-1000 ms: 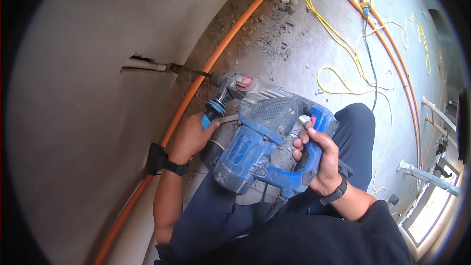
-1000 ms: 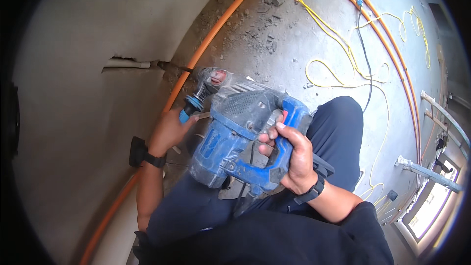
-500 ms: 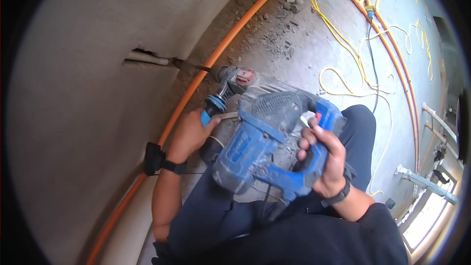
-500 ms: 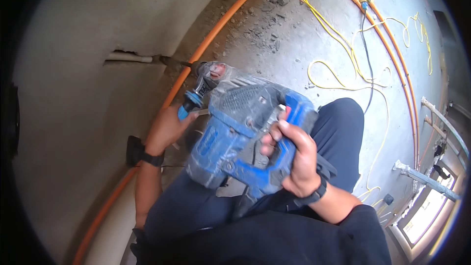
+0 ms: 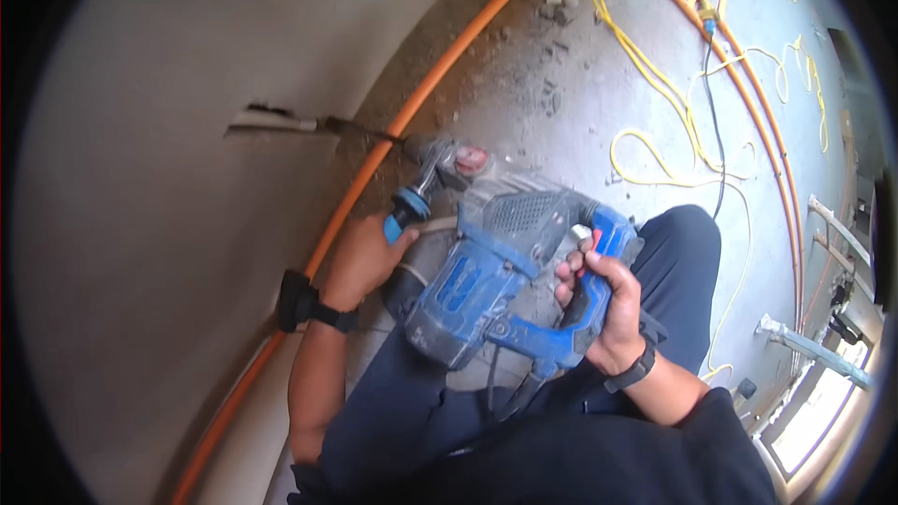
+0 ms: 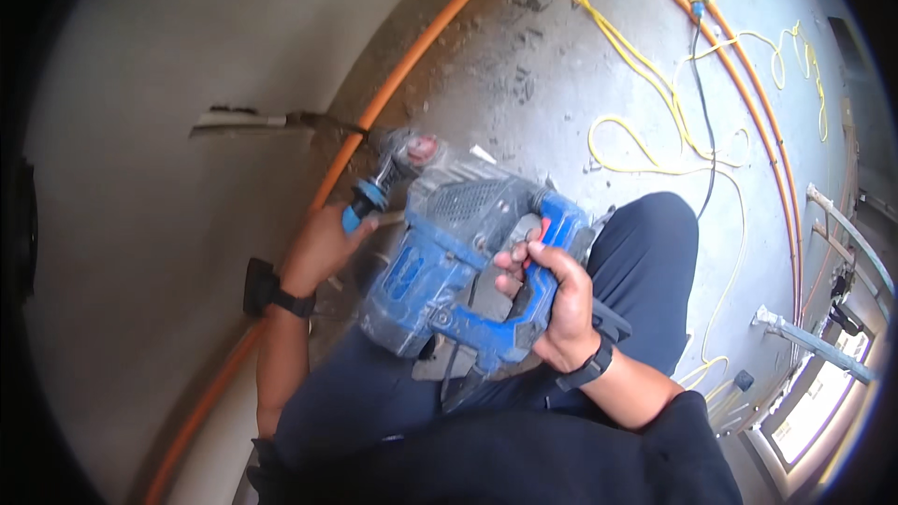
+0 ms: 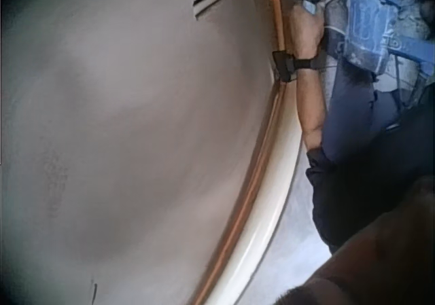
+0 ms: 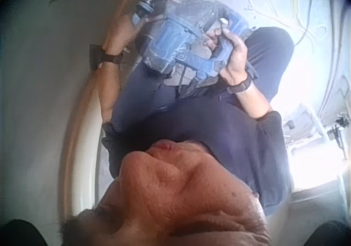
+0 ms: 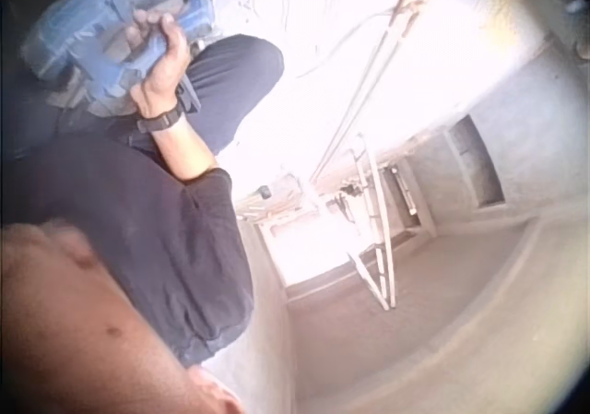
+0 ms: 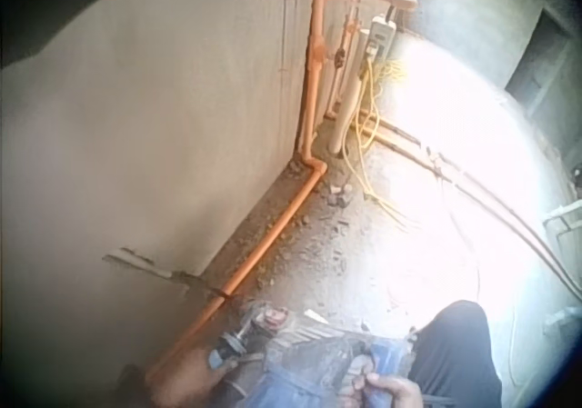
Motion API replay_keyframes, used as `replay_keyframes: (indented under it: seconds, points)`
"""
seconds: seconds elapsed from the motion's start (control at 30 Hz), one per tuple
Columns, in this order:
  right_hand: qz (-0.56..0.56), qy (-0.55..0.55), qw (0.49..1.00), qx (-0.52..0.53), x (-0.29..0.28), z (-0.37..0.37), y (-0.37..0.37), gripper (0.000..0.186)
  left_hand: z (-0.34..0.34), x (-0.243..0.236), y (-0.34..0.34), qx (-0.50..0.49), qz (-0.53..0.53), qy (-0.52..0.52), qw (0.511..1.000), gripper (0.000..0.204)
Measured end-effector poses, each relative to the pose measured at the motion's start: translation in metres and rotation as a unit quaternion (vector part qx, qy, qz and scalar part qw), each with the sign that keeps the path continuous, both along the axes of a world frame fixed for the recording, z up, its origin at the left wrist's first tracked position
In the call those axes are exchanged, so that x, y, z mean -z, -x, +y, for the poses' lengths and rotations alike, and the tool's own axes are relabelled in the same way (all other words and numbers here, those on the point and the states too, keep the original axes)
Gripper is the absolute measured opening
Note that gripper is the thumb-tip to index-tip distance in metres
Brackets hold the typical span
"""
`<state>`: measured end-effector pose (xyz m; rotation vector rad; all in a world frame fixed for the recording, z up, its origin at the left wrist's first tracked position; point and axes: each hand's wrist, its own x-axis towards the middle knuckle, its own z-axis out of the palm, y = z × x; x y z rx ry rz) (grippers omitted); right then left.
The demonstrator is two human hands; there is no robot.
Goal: The person uses a hammer drill to widen a groove in a concrete wall and then fits white plastic piping into the groove.
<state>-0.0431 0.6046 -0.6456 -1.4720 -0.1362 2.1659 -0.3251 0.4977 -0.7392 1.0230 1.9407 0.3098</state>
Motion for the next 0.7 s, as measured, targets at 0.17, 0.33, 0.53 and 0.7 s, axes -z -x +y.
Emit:
replay_keyframes:
  seconds: [0.17,0.33,0.53,0.7]
  points:
    - [0.039,-0.005,0.999,0.01,0.001,-0.014,-0.016,0.014,0.006,-0.007,-0.006,0.018,0.034,0.025,0.999,0.041]
    - [-0.023,0.013,1.0,-0.003,0.027,-0.003,-0.008,0.012,0.011,-0.002,0.003,0.032,0.059,0.029,0.997,0.043]
    - [0.021,0.041,0.999,0.014,0.027,-0.02,-0.029,0.014,0.007,-0.003,-0.004,0.044,0.065,0.022,0.997,0.042]
    - [-0.037,0.035,0.999,-0.004,0.031,-0.019,-0.01,0.016,-0.002,0.008,0.001,0.037,0.053,0.042,0.997,0.043]
